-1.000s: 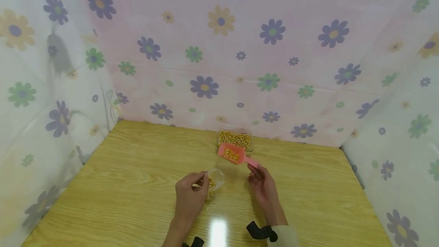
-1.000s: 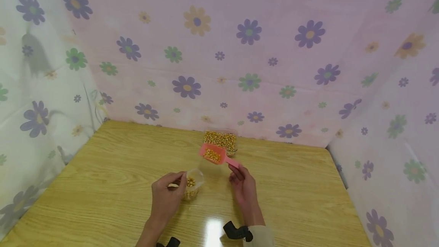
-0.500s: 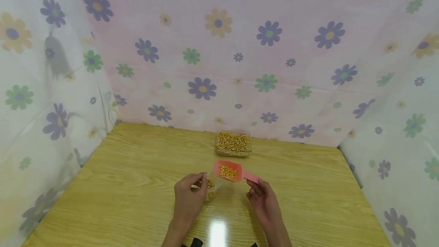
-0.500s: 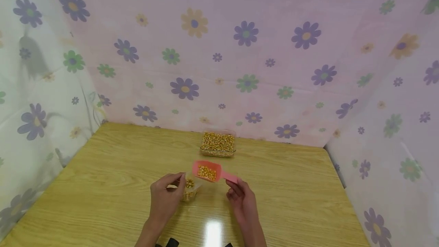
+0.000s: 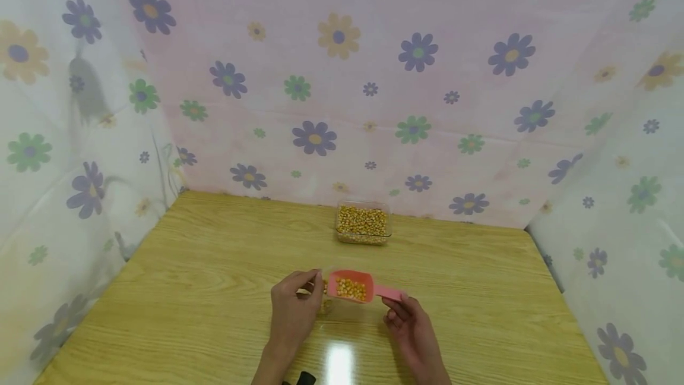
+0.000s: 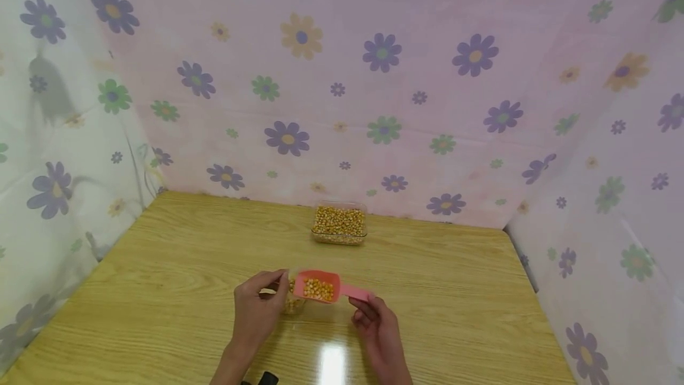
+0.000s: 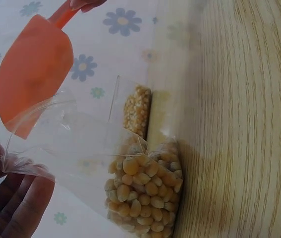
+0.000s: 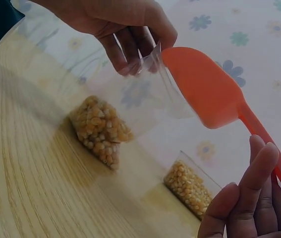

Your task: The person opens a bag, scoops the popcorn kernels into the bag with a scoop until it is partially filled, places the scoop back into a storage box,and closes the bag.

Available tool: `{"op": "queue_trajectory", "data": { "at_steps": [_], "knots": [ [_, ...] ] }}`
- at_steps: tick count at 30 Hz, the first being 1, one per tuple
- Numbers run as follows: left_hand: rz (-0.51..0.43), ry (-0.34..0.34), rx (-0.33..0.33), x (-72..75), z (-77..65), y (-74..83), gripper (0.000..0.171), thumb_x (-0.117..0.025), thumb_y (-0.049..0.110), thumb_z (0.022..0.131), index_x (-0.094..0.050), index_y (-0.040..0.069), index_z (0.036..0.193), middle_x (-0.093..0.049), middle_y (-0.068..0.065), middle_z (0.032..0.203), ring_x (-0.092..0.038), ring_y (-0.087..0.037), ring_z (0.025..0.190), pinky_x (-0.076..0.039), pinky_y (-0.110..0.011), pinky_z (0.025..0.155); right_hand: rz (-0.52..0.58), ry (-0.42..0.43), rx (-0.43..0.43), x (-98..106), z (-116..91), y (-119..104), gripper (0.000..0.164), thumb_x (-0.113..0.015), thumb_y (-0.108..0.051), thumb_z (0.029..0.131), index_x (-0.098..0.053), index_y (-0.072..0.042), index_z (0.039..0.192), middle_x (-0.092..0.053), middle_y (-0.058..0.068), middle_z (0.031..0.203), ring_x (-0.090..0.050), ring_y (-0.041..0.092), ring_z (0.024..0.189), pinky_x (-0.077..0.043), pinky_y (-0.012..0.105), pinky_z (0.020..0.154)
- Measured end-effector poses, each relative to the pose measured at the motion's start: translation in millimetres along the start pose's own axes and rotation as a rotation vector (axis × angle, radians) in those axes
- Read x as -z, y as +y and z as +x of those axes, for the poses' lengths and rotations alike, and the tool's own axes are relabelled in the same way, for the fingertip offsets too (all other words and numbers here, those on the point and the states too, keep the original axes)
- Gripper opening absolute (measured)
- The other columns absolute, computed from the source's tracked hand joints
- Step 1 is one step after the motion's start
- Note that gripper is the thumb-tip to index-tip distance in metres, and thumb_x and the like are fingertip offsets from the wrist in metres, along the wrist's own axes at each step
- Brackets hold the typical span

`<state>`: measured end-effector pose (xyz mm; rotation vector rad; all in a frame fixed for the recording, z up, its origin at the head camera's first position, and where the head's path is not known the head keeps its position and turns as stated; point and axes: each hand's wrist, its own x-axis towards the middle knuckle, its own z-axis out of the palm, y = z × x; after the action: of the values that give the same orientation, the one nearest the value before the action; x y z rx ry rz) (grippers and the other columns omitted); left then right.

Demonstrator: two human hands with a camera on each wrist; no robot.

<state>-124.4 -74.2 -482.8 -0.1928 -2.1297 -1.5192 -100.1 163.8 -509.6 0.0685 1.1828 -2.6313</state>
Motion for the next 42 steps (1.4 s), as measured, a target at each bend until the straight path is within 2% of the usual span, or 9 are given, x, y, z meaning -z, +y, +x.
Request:
{"op": "queue_trajectory", "data": {
  "at_steps": [8, 14, 20, 26, 33, 42],
  "knots": [
    [-0.001, -0.005, 0.007, -0.2, 0.2, -0.3, 0.011, -0.072, -0.002, 0.091, -0.081, 0.003, 0.095, -0.072, 0.001, 0.079, -0.066, -0.007, 0.066, -0.056, -0.019, 0.051, -0.069, 0.024, 0.012, -5.1, 6.0, 0.5, 0.043, -0.037, -0.02, 0.111, -0.077, -0.022, 0.096, -0.078, -0.007, 0.093, -0.066, 0.001, 0.075, -0.054, 0.02, 0.08],
    [-0.004, -0.011, 0.023, -0.7, 0.1, 0.7, 0.011, -0.072, 0.0, 0.091, -0.082, 0.004, 0.094, -0.072, 0.001, 0.078, -0.066, -0.006, 0.065, -0.056, -0.019, 0.051, -0.129, 0.029, 0.09, -11.6, 11.6, -2.2, 0.043, -0.041, -0.016, 0.11, -0.08, -0.02, 0.094, -0.079, -0.006, 0.088, -0.066, 0.002, 0.071, -0.055, 0.019, 0.073],
    [0.001, -0.004, 0.022, -0.7, 0.3, 0.5, 0.012, -0.072, -0.001, 0.091, -0.082, 0.004, 0.094, -0.072, 0.001, 0.077, -0.066, -0.006, 0.064, -0.056, -0.019, 0.05, -0.257, 0.133, 0.134, -24.1, 13.2, -10.3, 0.035, -0.05, -0.02, 0.108, -0.081, -0.019, 0.091, -0.078, -0.006, 0.083, -0.065, 0.004, 0.067, -0.056, 0.022, 0.072],
    [0.002, 0.001, 0.011, -0.5, 1.4, -0.1, 0.011, -0.073, -0.002, 0.09, -0.082, 0.004, 0.093, -0.072, 0.001, 0.077, -0.066, -0.006, 0.064, -0.056, -0.018, 0.05, -0.348, 0.239, 0.154, -38.2, 15.8, -22.5, 0.028, -0.056, -0.019, 0.105, -0.079, -0.011, 0.091, -0.078, -0.002, 0.079, -0.063, 0.006, 0.062, -0.058, 0.024, 0.071],
    [0.007, -0.008, 0.0, -1.7, 2.5, 1.9, 0.011, -0.072, -0.003, 0.089, -0.082, 0.003, 0.092, -0.072, 0.0, 0.077, -0.065, -0.006, 0.063, -0.055, -0.018, 0.049, -0.408, 0.286, 0.129, -44.5, 14.8, -27.1, 0.025, -0.059, -0.018, 0.104, -0.078, -0.004, 0.096, -0.078, 0.0, 0.079, -0.063, 0.009, 0.062, -0.059, 0.027, 0.073],
    [0.037, -0.028, -0.017, -4.6, 2.7, 2.6, 0.011, -0.073, -0.004, 0.088, -0.081, 0.003, 0.091, -0.072, 0.002, 0.077, -0.065, -0.005, 0.063, -0.055, -0.017, 0.05, -0.482, 0.337, 0.155, -47.1, 13.4, -32.6, 0.033, -0.06, -0.019, 0.104, -0.073, 0.011, 0.108, -0.078, 0.002, 0.08, -0.064, 0.012, 0.063, -0.06, 0.03, 0.075]
  ]
}}
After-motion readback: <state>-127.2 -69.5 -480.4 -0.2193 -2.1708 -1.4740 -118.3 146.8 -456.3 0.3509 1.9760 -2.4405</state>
